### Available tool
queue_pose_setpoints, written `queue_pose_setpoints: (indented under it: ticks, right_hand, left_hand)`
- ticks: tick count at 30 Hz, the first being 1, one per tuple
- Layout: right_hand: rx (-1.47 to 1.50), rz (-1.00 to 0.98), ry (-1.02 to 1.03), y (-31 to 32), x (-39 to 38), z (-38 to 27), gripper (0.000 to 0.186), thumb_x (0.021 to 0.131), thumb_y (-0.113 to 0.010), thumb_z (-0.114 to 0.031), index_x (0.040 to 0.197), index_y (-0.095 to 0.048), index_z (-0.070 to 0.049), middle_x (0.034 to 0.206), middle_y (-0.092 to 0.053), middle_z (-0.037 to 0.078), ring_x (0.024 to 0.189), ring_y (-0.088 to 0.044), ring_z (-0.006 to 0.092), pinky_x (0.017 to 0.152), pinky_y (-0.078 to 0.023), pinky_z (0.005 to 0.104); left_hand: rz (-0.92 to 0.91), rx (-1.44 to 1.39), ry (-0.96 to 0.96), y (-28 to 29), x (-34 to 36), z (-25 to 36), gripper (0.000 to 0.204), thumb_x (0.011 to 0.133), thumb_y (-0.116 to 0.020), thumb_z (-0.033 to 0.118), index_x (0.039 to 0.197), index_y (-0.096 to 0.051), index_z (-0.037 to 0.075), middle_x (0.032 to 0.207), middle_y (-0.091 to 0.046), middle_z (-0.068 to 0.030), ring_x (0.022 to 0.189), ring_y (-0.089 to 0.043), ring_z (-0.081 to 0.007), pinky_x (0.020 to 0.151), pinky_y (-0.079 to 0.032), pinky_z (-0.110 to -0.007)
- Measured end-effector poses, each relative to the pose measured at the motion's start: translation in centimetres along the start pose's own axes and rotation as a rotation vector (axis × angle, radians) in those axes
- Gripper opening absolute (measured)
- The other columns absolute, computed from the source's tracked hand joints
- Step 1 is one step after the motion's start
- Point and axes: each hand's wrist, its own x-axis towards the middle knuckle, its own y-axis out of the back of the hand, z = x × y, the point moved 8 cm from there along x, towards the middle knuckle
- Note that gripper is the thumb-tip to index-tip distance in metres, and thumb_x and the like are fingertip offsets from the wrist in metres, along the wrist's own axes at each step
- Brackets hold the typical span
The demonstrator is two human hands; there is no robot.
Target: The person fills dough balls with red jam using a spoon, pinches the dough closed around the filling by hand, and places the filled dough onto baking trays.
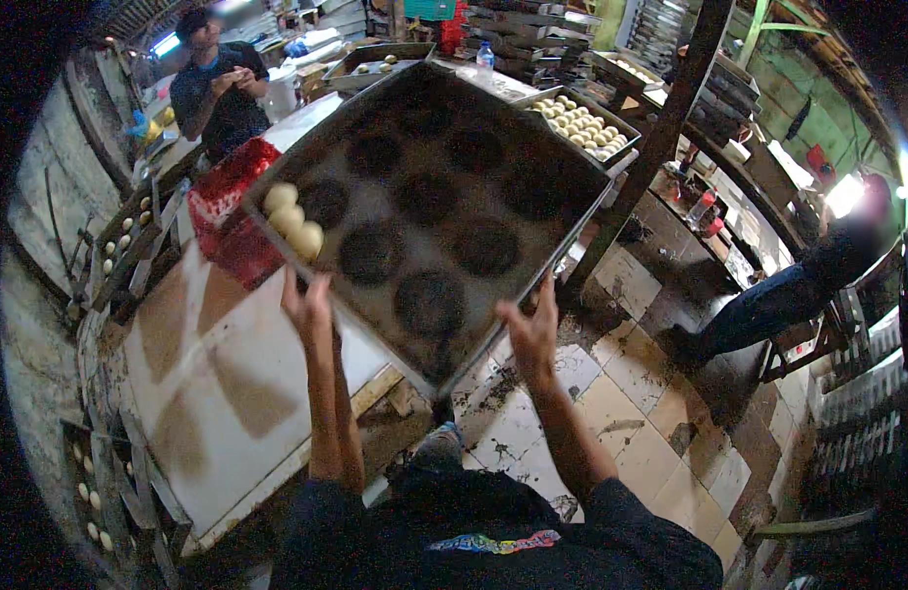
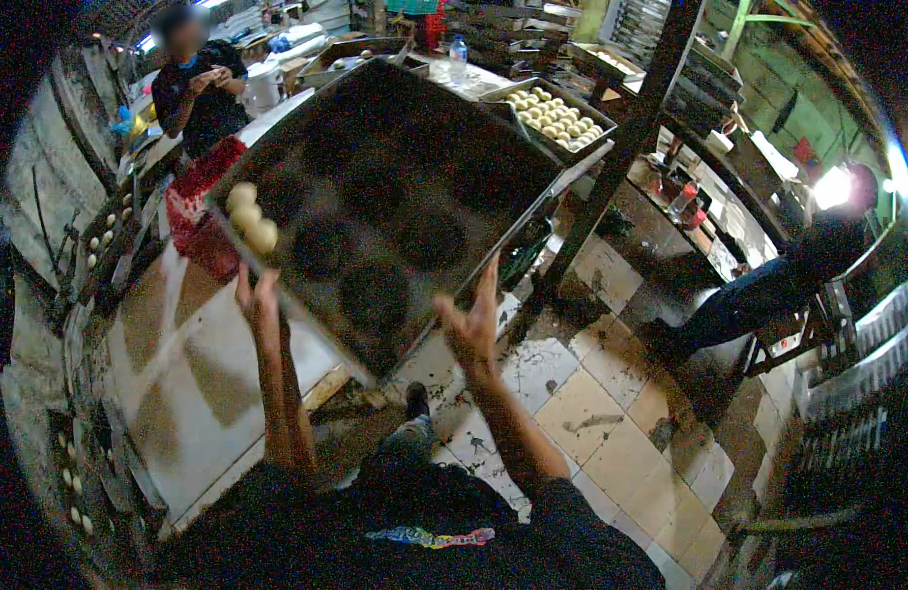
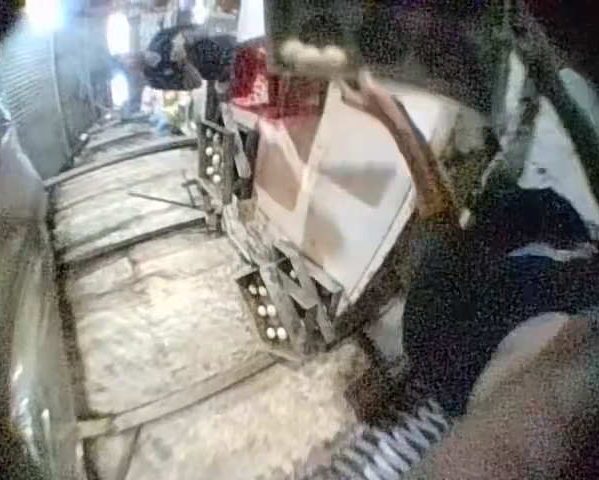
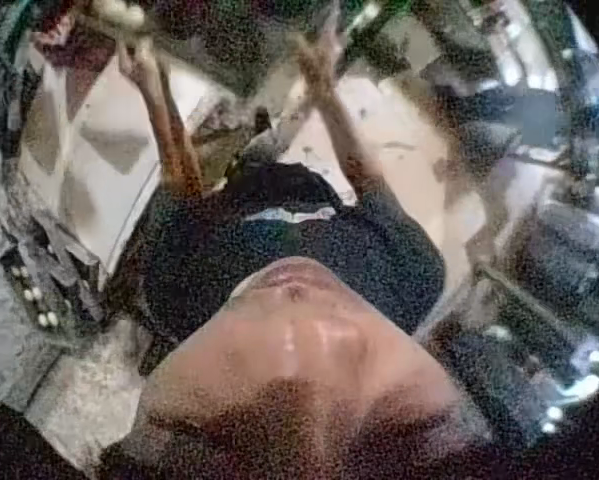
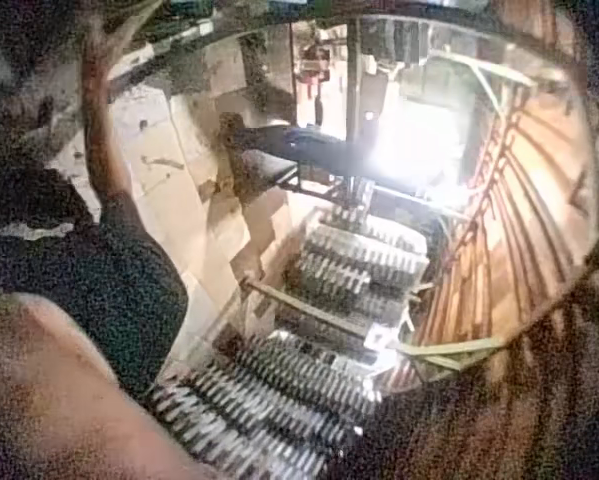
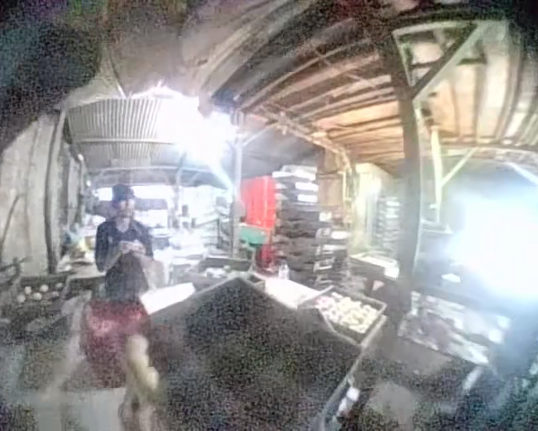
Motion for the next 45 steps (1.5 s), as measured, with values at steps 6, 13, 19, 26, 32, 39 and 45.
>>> queue_pose_setpoints:
  ticks: [6, 13, 19, 26, 32, 39, 45]
  right_hand:
    - [-0.262, 0.088, -0.028, 1.8, 19.1, 4.9, 0.07, 0.066, -0.059, -0.01, 0.128, -0.032, 0.006, 0.076, -0.052, 0.005, 0.064, -0.049, 0.0121, 0.055, -0.043, 0.0252]
    - [-0.565, 0.062, -0.387, 4.6, 27.0, 14.6, 0.056, 0.062, -0.063, -0.032, 0.108, -0.053, -0.002, 0.104, -0.055, 0.02, 0.096, -0.053, 0.0316, 0.084, -0.041, 0.0361]
    - [-0.733, -0.02, -0.223, 4.2, 25.8, 15.0, 0.066, 0.065, -0.058, -0.036, 0.121, -0.044, -0.004, 0.125, -0.042, 0.023, 0.122, -0.029, 0.037, 0.101, -0.021, 0.045]
    - [-0.464, -0.087, -0.103, 3.3, 27.0, 14.3, 0.068, 0.068, -0.056, -0.026, 0.127, -0.037, 0.001, 0.129, -0.038, 0.023, 0.123, -0.028, 0.0363, 0.102, -0.022, 0.0384]
    - [-0.401, -0.117, -0.125, 3.2, 25.9, 14.6, 0.081, 0.071, -0.059, -0.026, 0.135, -0.019, 0.003, 0.138, -0.02, 0.024, 0.128, -0.018, 0.0351, 0.105, -0.015, 0.0403]
    - [-0.371, -0.208, -0.126, 4.3, 25.6, 13.1, 0.083, 0.077, -0.061, -0.032, 0.136, -0.014, 0.003, 0.139, -0.019, 0.022, 0.127, -0.018, 0.0343, 0.104, -0.013, 0.0418]
    - [-0.323, -0.116, 0.011, 5.9, 26.9, 11.0, 0.075, 0.078, -0.059, -0.029, 0.135, -0.02, -0.001, 0.139, -0.02, 0.019, 0.127, -0.019, 0.0322, 0.104, -0.013, 0.0428]
  left_hand:
    - [-0.13, -0.001, -0.072, -18.4, 13.7, -2.9, 0.057, 0.067, -0.059, 0.014, 0.118, -0.045, -0.006, 0.088, -0.06, -0.0144, 0.074, -0.053, -0.0215, 0.072, -0.042, -0.03]
    - [-0.119, 0.171, 0.121, -25.7, 16.0, -9.7, 0.07, 0.063, -0.064, 0.017, 0.126, -0.04, -0.002, 0.096, -0.061, -0.02, 0.089, -0.059, -0.0311, 0.078, -0.044, -0.033]
    - [-0.216, 0.231, 0.135, -25.6, 15.3, -10.9, 0.065, 0.068, -0.063, 0.01, 0.126, -0.037, -0.003, 0.112, -0.055, -0.0197, 0.102, -0.055, -0.0253, 0.087, -0.041, -0.032]
    - [-0.177, 0.289, 0.036, -25.7, 14.7, -10.8, 0.059, 0.071, -0.065, 0.016, 0.122, -0.044, -0.002, 0.113, -0.055, -0.0177, 0.103, -0.053, -0.0252, 0.088, -0.04, -0.032]
    - [-0.144, 0.291, 0.012, -24.6, 13.7, -11.3, 0.054, 0.072, -0.064, 0.017, 0.119, -0.046, -0.003, 0.114, -0.053, -0.0151, 0.105, -0.051, -0.0236, 0.091, -0.039, -0.031]
    - [-0.153, 0.608, -0.29, -26.1, 19.5, -3.7, 0.017, 0.074, -0.065, 0.013, 0.085, -0.058, 0.002, 0.082, -0.056, -0.0128, 0.077, -0.056, -0.021, 0.062, -0.047, -0.028]
    - [-0.756, 1.473, -0.25, -31.6, 20.2, -9.0, 0.029, 0.065, -0.07, 0.018, 0.089, -0.06, 0.006, 0.092, -0.058, -0.0147, 0.085, -0.057, -0.0306, 0.075, -0.046, -0.035]
